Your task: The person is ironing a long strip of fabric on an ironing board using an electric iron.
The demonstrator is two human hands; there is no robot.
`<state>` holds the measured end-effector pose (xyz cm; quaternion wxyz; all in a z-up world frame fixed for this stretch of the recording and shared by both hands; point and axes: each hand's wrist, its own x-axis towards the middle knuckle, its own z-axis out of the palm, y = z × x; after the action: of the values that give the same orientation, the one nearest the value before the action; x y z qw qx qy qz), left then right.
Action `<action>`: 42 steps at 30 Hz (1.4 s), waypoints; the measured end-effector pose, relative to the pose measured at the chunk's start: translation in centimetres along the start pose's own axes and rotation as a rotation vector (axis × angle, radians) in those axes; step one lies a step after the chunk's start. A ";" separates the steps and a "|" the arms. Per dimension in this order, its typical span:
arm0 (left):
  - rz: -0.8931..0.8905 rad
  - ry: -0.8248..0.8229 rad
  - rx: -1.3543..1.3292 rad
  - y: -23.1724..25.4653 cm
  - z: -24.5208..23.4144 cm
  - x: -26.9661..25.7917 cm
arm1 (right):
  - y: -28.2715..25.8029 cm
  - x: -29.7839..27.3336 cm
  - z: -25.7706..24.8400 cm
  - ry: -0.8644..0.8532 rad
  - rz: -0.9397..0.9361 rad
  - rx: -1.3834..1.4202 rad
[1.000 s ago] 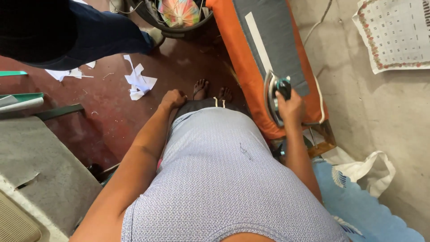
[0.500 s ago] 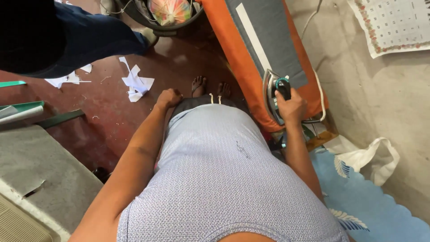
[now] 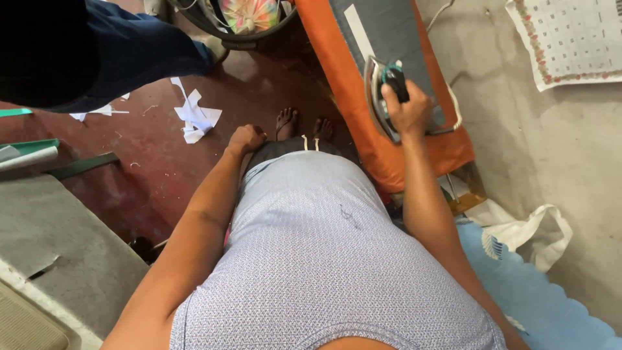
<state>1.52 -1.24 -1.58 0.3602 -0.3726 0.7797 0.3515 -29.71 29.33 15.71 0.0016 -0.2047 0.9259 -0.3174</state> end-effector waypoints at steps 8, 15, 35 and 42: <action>-0.019 -0.029 -0.061 1.2 -1.9 -4.1 | -5.3 6.3 4.1 -0.011 -0.312 -0.018; -0.115 -0.048 -0.100 1.0 -2.3 -6.0 | -7.5 11.4 8.2 0.092 -0.409 -0.032; -0.148 -0.040 -0.134 1.9 -2.7 -7.7 | -7.6 15.1 10.9 0.017 -0.372 0.002; -0.069 -0.019 -0.095 2.1 -2.3 -7.1 | -6.5 13.4 9.8 -0.034 -0.419 0.019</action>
<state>2.41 0.21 5.98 0.3617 -0.4126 0.7452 0.3789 -38.26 13.85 13.43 -0.0469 -0.3979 0.8599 -0.3163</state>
